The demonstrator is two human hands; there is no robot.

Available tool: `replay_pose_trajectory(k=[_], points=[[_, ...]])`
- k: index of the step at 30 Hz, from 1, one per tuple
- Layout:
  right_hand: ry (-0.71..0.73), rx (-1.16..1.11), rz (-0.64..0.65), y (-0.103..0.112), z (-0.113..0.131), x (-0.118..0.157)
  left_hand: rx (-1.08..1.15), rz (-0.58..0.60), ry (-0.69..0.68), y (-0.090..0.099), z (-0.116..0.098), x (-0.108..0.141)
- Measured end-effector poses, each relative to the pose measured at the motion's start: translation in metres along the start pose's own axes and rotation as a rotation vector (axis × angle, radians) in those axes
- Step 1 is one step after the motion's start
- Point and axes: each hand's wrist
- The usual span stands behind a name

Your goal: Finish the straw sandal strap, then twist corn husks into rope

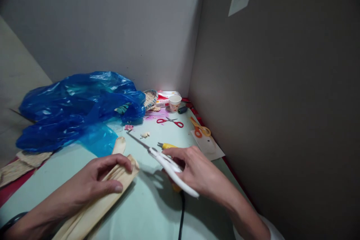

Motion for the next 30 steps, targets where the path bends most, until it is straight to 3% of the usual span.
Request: replay_pose_trajectory(k=[1, 3, 6, 10, 14, 15, 18, 22, 25, 30], points=[[-0.017, 0.02, -0.03, 0.003, -0.002, 0.0, -0.017, -0.055, 0.003, 0.005, 0.0, 0.0], [-0.049, 0.071, -0.074, 0.009, -0.003, 0.003, -0.043, -0.286, 0.011, 0.017, -0.001, -0.002], [-0.038, 0.124, -0.022, 0.009, 0.001, 0.016, -0.02, -0.627, 0.055, 0.037, -0.002, -0.003], [0.041, 0.197, -0.015, 0.003, 0.009, 0.041, 0.175, -0.812, 0.144, 0.05, -0.002, -0.003], [0.077, 0.297, -0.115, 0.023, -0.003, 0.033, 0.307, -0.865, 0.118, 0.049, 0.001, -0.004], [0.068, 0.343, -0.166, 0.03, -0.008, 0.023, 0.32, -0.863, 0.115, 0.048, 0.002, -0.005], [-0.054, 0.609, -0.102, 0.044, -0.027, -0.017, 0.332, -0.839, 0.121, 0.049, 0.004, -0.006], [-0.114, 0.762, -0.076, 0.031, -0.054, -0.064, 0.337, -0.851, 0.116, 0.054, 0.009, -0.007], [-0.141, 0.855, -0.059, 0.018, -0.067, -0.076, 0.34, -0.876, 0.09, 0.056, 0.013, -0.008], [-0.113, 0.954, -0.064, 0.009, -0.049, -0.087, 0.362, -0.872, 0.053, 0.054, 0.019, -0.011]])
Point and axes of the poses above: each hand's wrist, its own x-axis away from the middle knuckle, its own y-axis out of the back of the hand, z = x × y, and after that the axes turned 10 degrees about -z, right-handed
